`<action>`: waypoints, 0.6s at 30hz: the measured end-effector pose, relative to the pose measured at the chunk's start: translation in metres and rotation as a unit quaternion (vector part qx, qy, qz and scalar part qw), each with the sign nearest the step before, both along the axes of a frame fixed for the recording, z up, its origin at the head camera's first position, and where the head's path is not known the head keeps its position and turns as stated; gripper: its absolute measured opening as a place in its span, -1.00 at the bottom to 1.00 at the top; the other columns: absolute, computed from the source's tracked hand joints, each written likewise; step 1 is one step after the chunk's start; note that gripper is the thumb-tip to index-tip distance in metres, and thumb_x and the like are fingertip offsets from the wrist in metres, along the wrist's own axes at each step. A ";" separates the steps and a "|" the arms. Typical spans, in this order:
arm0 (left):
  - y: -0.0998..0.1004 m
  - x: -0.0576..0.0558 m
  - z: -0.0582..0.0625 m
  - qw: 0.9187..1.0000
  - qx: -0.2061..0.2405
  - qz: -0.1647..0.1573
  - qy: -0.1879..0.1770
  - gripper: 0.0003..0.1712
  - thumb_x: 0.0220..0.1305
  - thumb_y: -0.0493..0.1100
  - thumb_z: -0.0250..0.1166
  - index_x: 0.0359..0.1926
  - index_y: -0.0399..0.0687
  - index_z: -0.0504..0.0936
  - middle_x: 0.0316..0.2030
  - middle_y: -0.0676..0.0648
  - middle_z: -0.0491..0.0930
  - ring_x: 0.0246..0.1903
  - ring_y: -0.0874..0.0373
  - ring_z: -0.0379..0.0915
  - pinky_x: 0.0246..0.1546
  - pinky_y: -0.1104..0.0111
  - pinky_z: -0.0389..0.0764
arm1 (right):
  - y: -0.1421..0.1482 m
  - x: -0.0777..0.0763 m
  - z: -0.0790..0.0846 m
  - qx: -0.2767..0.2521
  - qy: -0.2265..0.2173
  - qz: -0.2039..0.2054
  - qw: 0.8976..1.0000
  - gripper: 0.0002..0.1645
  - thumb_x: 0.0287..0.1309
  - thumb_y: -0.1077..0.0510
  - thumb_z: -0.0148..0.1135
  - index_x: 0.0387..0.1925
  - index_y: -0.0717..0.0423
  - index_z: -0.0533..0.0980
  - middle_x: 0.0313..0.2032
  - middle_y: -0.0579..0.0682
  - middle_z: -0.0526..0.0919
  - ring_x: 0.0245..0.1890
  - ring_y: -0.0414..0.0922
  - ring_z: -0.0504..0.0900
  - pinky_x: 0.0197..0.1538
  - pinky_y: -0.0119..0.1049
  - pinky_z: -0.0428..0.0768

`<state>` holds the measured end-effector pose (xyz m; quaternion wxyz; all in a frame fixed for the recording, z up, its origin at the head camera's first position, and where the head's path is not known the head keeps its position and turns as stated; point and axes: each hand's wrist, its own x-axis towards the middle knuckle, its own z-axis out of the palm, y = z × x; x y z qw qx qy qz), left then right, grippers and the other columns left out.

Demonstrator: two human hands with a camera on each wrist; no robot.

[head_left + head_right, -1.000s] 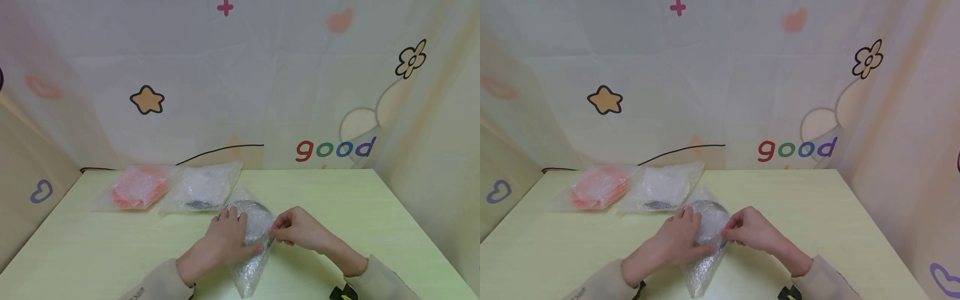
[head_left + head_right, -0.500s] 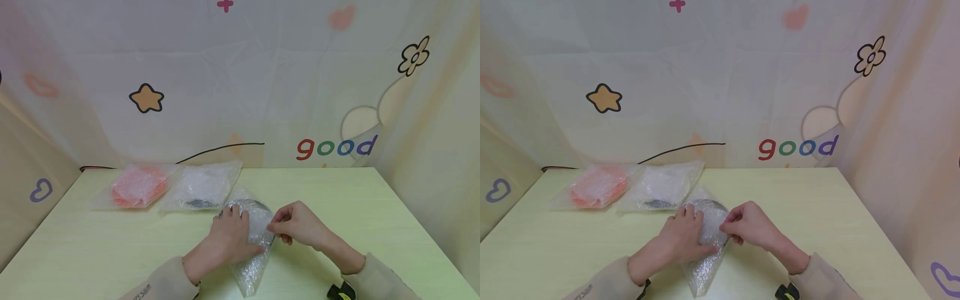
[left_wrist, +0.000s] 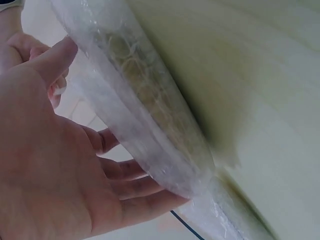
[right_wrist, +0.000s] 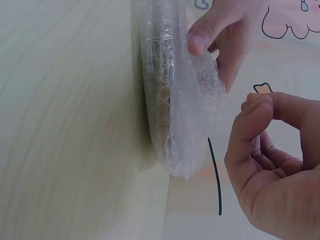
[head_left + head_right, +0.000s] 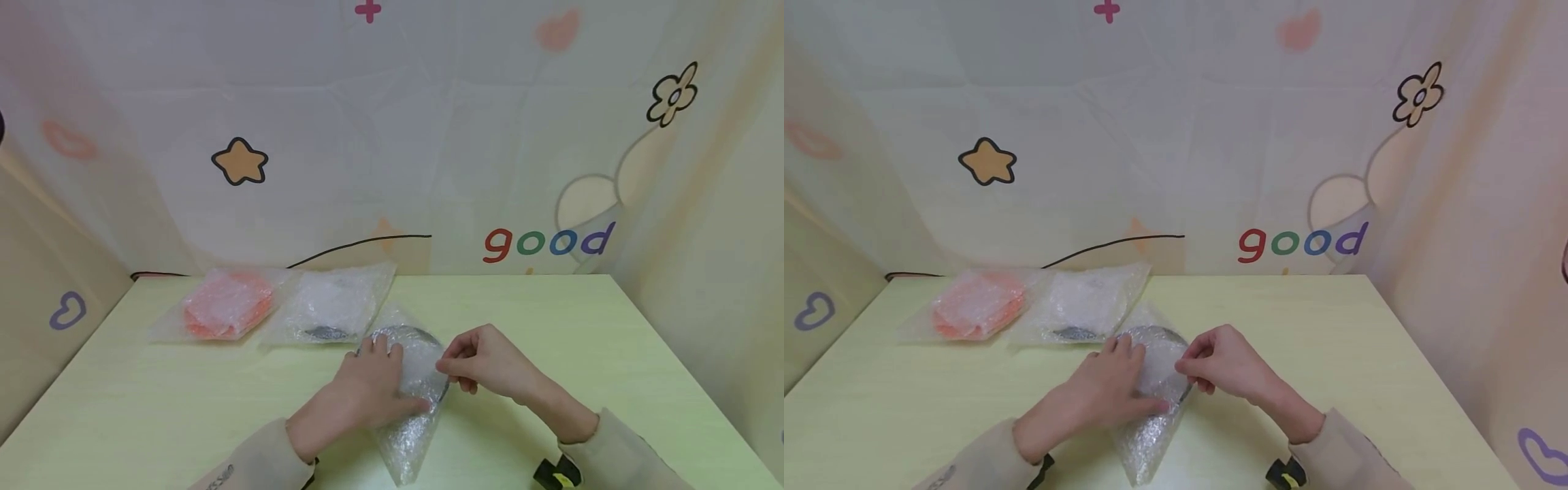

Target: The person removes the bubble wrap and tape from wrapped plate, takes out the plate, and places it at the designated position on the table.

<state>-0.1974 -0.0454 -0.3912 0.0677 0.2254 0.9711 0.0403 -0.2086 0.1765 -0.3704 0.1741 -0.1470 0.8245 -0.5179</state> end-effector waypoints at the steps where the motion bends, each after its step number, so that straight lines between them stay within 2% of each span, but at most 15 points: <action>1: -0.001 0.000 0.000 1.000 0.004 -0.001 -0.005 0.17 0.15 0.62 0.21 0.36 -0.29 0.38 0.26 -0.34 0.38 0.26 -0.23 0.33 0.11 -0.08 0.55 | 0.001 0.000 0.000 0.000 0.000 0.000 1.000 -0.78 0.30 0.18 0.39 -0.30 0.33 0.65 -0.56 0.09 0.62 -0.63 -0.15 0.49 -0.52 -0.36 0.57; 5: -0.006 0.000 0.002 1.000 0.022 -0.009 -0.013 0.06 0.23 0.54 0.23 0.33 -0.28 0.42 0.20 -0.29 0.41 0.24 -0.20 0.35 0.09 -0.06 0.56 | 0.002 0.000 -0.001 0.000 -0.001 -0.001 1.000 -0.77 0.30 0.17 0.39 -0.29 0.33 0.65 -0.55 0.09 0.62 -0.62 -0.14 0.50 -0.51 -0.34 0.58; 12: -0.013 0.000 0.005 0.998 0.040 -0.037 -0.003 -0.08 0.37 0.40 0.21 0.29 -0.36 0.45 0.11 -0.30 0.48 0.13 -0.15 0.46 0.07 0.06 0.61 | 0.003 0.000 0.001 -0.002 0.000 0.000 1.000 -0.76 0.31 0.16 0.38 -0.27 0.32 0.65 -0.56 0.04 0.60 -0.61 -0.14 0.49 -0.50 -0.33 0.57; 18: -0.019 -0.002 0.006 0.996 0.074 -0.046 -0.011 -0.10 0.39 0.36 0.24 0.30 -0.37 0.44 0.17 -0.32 0.47 0.15 -0.15 0.48 0.07 0.08 0.62 | 0.006 0.000 0.002 -0.005 0.001 0.001 1.000 -0.76 0.32 0.15 0.38 -0.24 0.33 0.66 -0.53 0.08 0.62 -0.60 -0.13 0.49 -0.49 -0.31 0.57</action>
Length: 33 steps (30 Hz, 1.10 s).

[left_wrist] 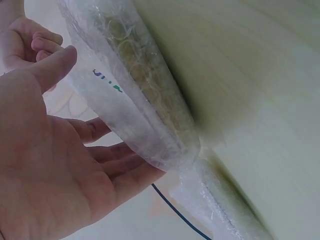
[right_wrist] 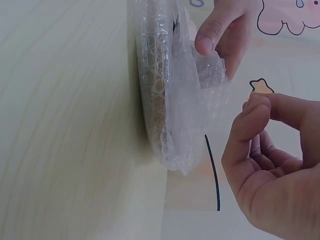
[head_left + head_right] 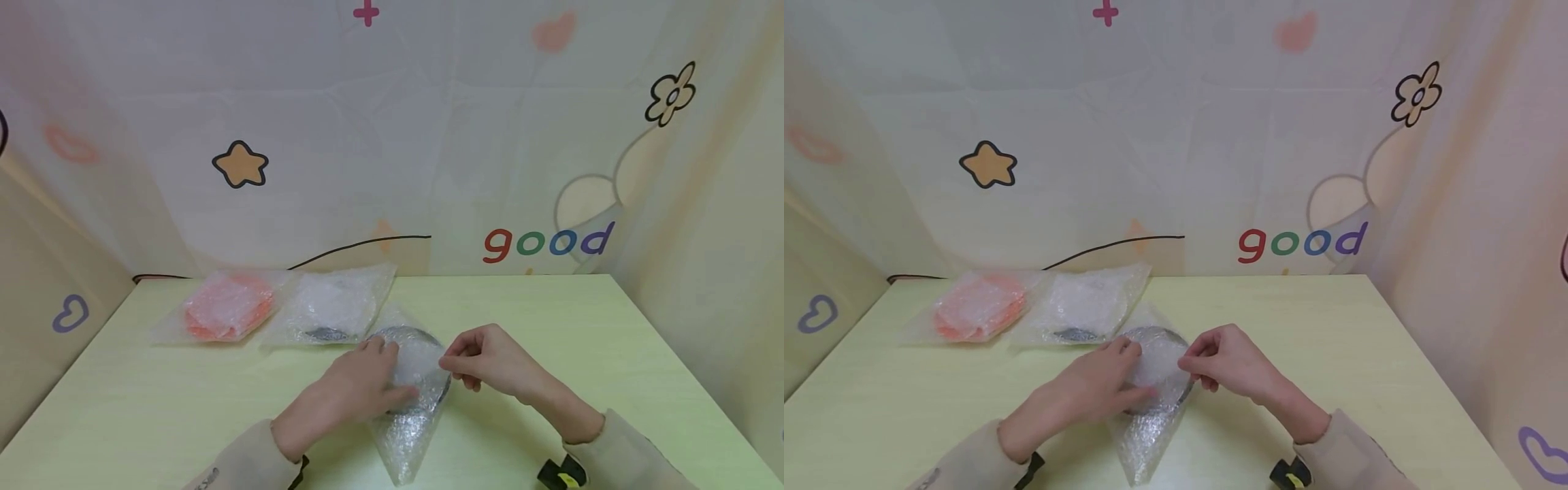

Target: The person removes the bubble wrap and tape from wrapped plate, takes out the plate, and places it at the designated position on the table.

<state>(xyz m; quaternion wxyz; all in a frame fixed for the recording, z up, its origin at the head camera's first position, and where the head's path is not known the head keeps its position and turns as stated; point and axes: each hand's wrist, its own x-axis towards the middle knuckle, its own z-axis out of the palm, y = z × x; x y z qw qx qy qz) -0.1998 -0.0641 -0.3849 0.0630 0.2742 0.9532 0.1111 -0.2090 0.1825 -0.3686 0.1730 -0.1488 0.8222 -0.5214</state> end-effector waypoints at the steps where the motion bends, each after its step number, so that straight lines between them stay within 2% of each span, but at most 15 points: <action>1: -0.001 -0.001 0.000 1.000 0.006 -0.001 -0.001 -0.10 0.39 0.35 0.24 0.31 -0.37 0.43 0.20 -0.33 0.46 0.16 -0.16 0.47 0.09 0.07 0.61 | 0.001 0.000 0.000 0.000 0.000 -0.001 1.000 -0.75 0.32 0.15 0.38 -0.23 0.33 0.66 -0.53 0.07 0.62 -0.60 -0.13 0.48 -0.49 -0.31 0.57; 7: -0.005 -0.003 -0.002 0.999 0.040 -0.004 -0.005 -0.12 0.41 0.31 0.25 0.35 -0.38 0.38 0.26 -0.32 0.43 0.20 -0.16 0.46 0.11 0.07 0.60 | 0.003 -0.002 0.000 -0.006 0.003 0.002 1.000 -0.75 0.32 0.16 0.39 -0.20 0.34 0.66 -0.52 0.08 0.62 -0.60 -0.14 0.48 -0.49 -0.31 0.56; 14: -0.008 -0.004 -0.003 0.997 0.074 0.007 -0.018 -0.18 0.43 0.28 0.24 0.41 -0.22 0.37 0.29 -0.26 0.42 0.22 -0.15 0.44 0.11 0.05 0.59 | 0.005 -0.002 -0.002 -0.020 -0.006 0.012 1.000 -0.72 0.32 0.15 0.39 -0.22 0.36 0.66 -0.52 0.11 0.61 -0.60 -0.16 0.47 -0.48 -0.35 0.54; 22: -0.009 -0.003 -0.002 0.996 0.093 0.014 -0.005 -0.22 0.45 0.28 0.22 0.38 -0.21 0.39 0.24 -0.26 0.44 0.16 -0.14 0.46 0.03 0.06 0.62 | 0.010 -0.004 -0.007 -0.007 0.000 0.044 0.999 -0.73 0.38 0.12 0.33 -0.19 0.32 0.66 -0.45 0.15 0.63 -0.53 -0.13 0.50 -0.45 -0.36 0.55; 28: -0.010 -0.004 -0.004 0.993 0.112 0.020 -0.002 -0.22 0.44 0.26 0.25 0.38 -0.21 0.40 0.19 -0.22 0.47 0.10 -0.09 0.48 -0.01 0.08 0.62 | 0.011 -0.001 -0.013 0.026 0.059 0.075 0.995 -0.86 0.34 0.13 0.37 -0.20 0.15 0.67 -0.33 -0.02 0.65 -0.26 -0.06 0.56 -0.29 -0.33 0.58; 33: -0.011 -0.003 -0.004 0.992 0.122 0.023 0.008 -0.23 0.43 0.24 0.27 0.37 -0.22 0.41 0.13 -0.19 0.50 0.02 -0.03 0.50 -0.07 0.10 0.62 | 0.009 0.000 -0.018 0.037 0.119 0.076 0.989 -0.88 0.28 0.15 0.42 -0.24 0.12 0.66 -0.36 -0.09 0.61 -0.30 -0.12 0.52 -0.30 -0.38 0.53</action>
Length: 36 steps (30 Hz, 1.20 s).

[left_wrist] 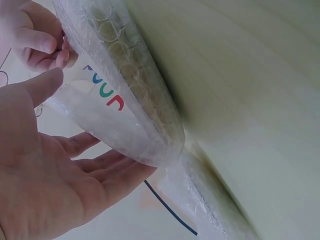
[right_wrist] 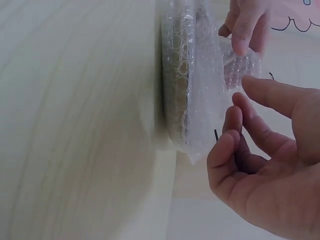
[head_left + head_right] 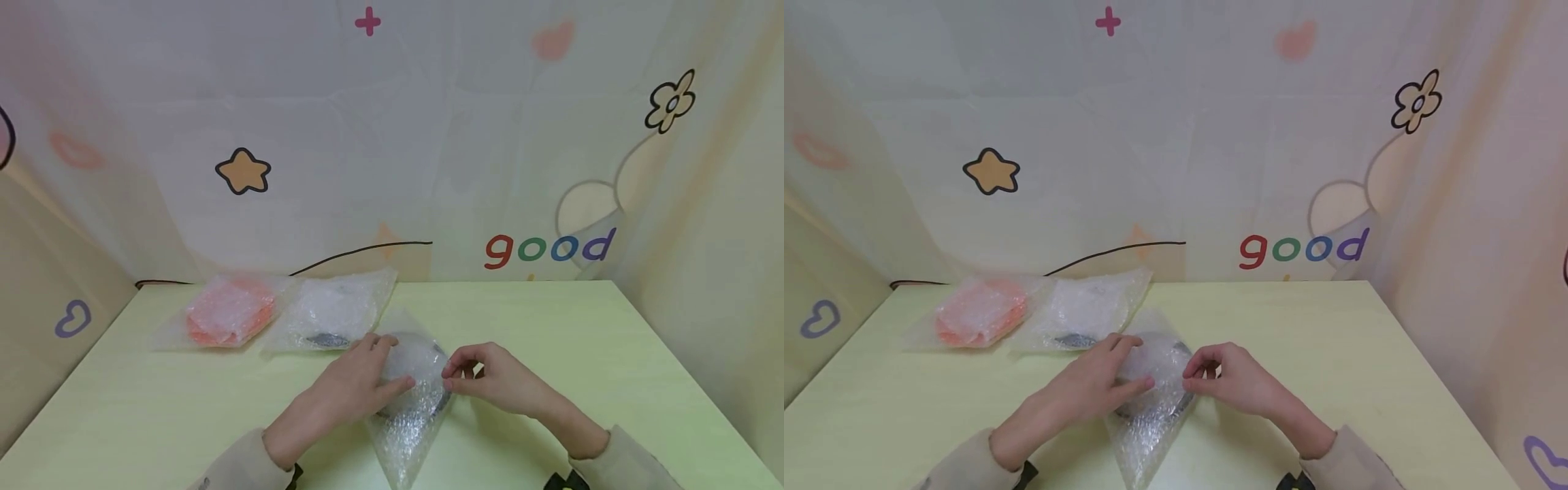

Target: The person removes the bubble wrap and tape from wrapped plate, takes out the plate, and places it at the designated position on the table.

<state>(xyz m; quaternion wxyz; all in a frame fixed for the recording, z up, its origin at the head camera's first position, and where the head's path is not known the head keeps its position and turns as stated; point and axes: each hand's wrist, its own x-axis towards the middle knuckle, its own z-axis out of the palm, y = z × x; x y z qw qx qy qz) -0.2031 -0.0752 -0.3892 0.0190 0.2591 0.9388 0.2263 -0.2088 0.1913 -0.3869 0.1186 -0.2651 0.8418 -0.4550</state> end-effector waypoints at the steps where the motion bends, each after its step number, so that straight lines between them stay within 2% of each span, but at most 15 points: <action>1: 0.000 0.000 0.000 1.000 0.001 0.001 0.003 -0.23 0.43 0.24 0.27 0.37 -0.23 0.41 0.12 -0.19 0.50 0.00 -0.02 0.51 -0.08 0.11 0.63 | 0.000 0.000 -0.001 0.004 0.010 -0.005 1.000 -0.88 0.27 0.15 0.44 -0.25 0.11 0.66 -0.36 -0.10 0.61 -0.29 -0.12 0.50 -0.31 -0.38 0.52; 4: -0.001 -0.001 0.001 1.000 0.005 0.002 0.012 -0.26 0.44 0.23 0.26 0.35 -0.23 0.42 0.08 -0.18 0.52 -0.05 0.02 0.52 -0.09 0.13 0.62 | -0.002 0.001 -0.002 0.023 0.044 -0.020 0.999 -0.89 0.23 0.15 0.47 -0.26 0.06 0.67 -0.32 -0.14 0.62 -0.25 -0.08 0.49 -0.27 -0.34 0.53; 10: -0.005 -0.003 0.004 1.000 0.019 0.006 0.016 -0.29 0.45 0.22 0.25 0.33 -0.22 0.44 0.07 -0.20 0.55 -0.08 0.01 0.56 -0.08 0.12 0.63 | -0.008 0.001 -0.004 0.068 0.114 -0.031 0.991 -0.87 0.18 0.16 0.51 -0.24 0.01 0.70 -0.15 -0.19 0.66 -0.09 -0.04 0.59 -0.01 -0.10 0.64; 16: -0.008 -0.004 0.007 0.999 0.037 0.018 0.009 -0.29 0.45 0.21 0.26 0.33 -0.23 0.45 0.07 -0.24 0.57 -0.08 -0.05 0.59 -0.09 0.10 0.65 | -0.010 0.003 -0.005 0.070 0.134 -0.020 0.988 -0.78 0.16 0.20 0.51 -0.14 0.09 0.70 0.11 0.05 0.67 0.15 0.11 0.61 0.19 0.14 0.55; 22: -0.012 -0.006 0.007 0.998 0.051 0.018 0.015 -0.33 0.46 0.19 0.26 0.30 -0.24 0.46 -0.02 -0.22 0.58 -0.17 -0.02 0.60 -0.19 0.14 0.67 | -0.011 0.004 -0.008 0.077 0.139 0.009 0.987 -0.69 0.16 0.20 0.51 -0.05 0.11 0.68 0.19 0.11 0.65 0.20 0.14 0.61 0.24 0.13 0.51; 29: -0.014 -0.008 0.010 0.998 0.057 0.033 0.013 -0.32 0.47 0.18 0.25 0.31 -0.24 0.44 0.04 -0.30 0.60 -0.09 -0.12 0.62 -0.12 0.08 0.68 | -0.012 0.005 -0.011 0.092 0.165 0.025 0.982 -0.66 0.15 0.25 0.50 -0.02 0.14 0.67 0.17 0.13 0.66 0.20 0.14 0.61 0.24 0.11 0.52; 36: -0.017 -0.008 0.011 0.997 0.063 0.043 0.021 -0.33 0.48 0.17 0.25 0.31 -0.26 0.44 0.02 -0.33 0.61 -0.09 -0.15 0.63 -0.13 0.05 0.68 | -0.014 0.006 -0.011 0.106 0.174 0.028 0.979 -0.65 0.15 0.25 0.50 -0.02 0.16 0.66 0.16 0.15 0.66 0.20 0.15 0.59 0.24 0.14 0.50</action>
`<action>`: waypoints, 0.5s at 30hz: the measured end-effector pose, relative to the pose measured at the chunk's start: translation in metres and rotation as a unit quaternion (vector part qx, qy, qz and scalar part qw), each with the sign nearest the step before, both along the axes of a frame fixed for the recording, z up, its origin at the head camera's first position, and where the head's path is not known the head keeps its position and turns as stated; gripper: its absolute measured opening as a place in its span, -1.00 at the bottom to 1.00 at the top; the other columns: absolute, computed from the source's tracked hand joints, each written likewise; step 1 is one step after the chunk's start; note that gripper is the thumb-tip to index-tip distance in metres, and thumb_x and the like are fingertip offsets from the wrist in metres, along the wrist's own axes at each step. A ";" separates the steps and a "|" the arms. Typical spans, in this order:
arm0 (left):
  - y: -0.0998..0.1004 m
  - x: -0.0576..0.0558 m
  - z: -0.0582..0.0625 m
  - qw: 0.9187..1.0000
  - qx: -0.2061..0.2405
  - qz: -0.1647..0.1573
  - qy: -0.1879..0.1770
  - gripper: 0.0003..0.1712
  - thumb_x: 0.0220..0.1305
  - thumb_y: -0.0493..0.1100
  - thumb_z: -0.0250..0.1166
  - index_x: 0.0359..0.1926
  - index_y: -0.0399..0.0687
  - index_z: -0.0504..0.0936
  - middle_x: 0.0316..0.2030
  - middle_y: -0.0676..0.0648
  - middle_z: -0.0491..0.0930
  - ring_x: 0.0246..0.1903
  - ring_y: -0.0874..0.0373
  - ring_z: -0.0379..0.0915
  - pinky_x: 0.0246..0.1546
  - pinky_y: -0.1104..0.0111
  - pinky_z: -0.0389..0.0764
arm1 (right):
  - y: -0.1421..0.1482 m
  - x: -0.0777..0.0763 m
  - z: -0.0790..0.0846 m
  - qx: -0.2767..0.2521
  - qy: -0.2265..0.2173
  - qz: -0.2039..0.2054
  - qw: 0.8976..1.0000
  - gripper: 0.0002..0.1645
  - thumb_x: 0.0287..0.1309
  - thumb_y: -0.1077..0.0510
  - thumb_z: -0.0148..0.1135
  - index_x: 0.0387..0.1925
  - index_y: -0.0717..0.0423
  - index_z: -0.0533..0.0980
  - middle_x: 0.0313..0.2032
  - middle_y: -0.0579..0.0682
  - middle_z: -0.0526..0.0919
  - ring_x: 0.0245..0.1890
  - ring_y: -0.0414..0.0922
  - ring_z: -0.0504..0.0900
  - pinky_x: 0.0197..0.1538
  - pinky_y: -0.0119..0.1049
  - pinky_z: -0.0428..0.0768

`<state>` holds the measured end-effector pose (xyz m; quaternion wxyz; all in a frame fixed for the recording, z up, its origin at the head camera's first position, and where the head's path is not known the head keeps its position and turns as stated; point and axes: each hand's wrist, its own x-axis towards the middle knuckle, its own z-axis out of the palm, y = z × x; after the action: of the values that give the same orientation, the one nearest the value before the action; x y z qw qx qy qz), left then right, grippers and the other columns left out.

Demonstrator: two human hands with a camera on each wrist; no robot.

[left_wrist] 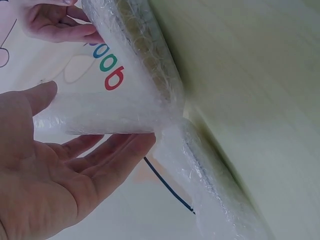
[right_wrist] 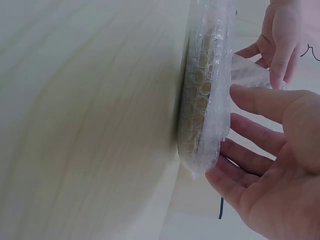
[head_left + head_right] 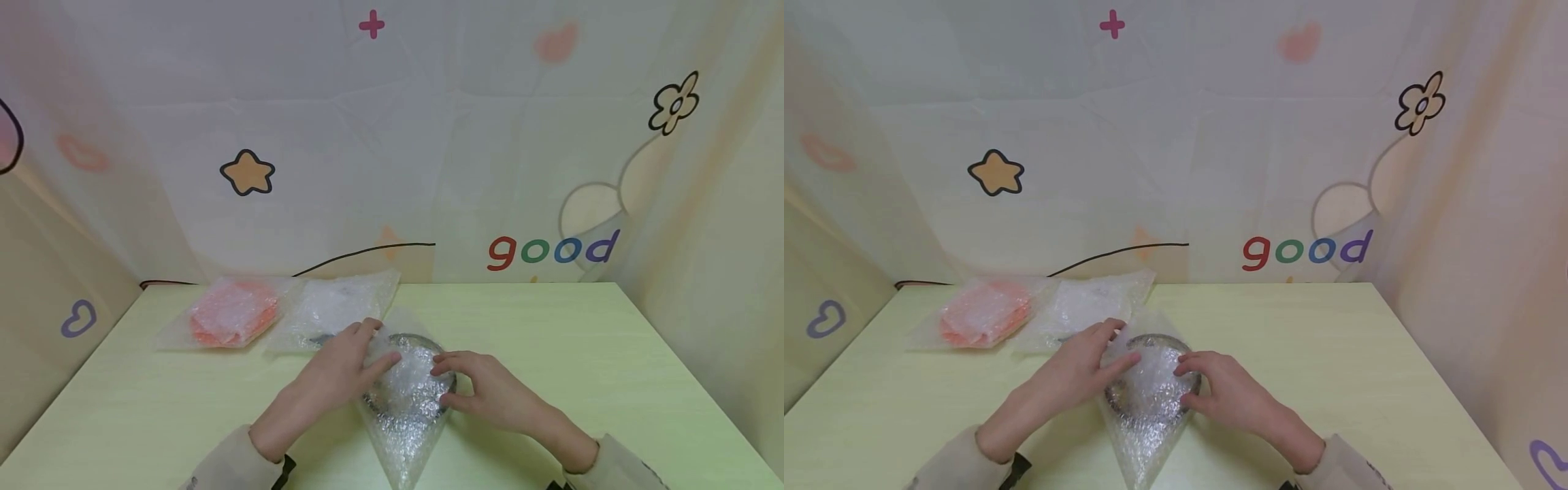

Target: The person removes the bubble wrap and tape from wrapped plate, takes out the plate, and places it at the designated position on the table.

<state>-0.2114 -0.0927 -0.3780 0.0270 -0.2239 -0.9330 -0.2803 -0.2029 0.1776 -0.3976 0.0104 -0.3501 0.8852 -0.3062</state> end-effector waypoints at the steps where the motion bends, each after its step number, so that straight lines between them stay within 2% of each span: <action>1: 0.000 0.000 0.000 1.000 0.001 0.003 -0.002 -0.32 0.48 0.17 0.25 0.32 -0.26 0.43 0.04 -0.33 0.61 -0.07 -0.16 0.63 -0.11 0.04 0.68 | 0.000 0.000 0.000 0.002 0.000 0.000 1.000 -0.65 0.15 0.25 0.50 -0.01 0.16 0.66 0.16 0.15 0.66 0.20 0.16 0.59 0.24 0.15 0.50; 15: -0.009 -0.007 0.002 1.000 0.026 0.012 -0.008 -0.28 0.49 0.17 0.23 0.33 -0.35 0.41 0.12 -0.35 0.60 0.08 -0.20 0.59 0.05 0.01 0.63 | 0.000 0.002 -0.001 0.010 0.006 0.004 1.000 -0.65 0.15 0.25 0.50 -0.01 0.17 0.65 0.16 0.17 0.65 0.19 0.16 0.59 0.24 0.15 0.50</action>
<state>-0.2184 -0.1015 -0.3756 0.0281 -0.2099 -0.9283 -0.3056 -0.2005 0.1771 -0.3990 0.0096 -0.3558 0.8867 -0.2952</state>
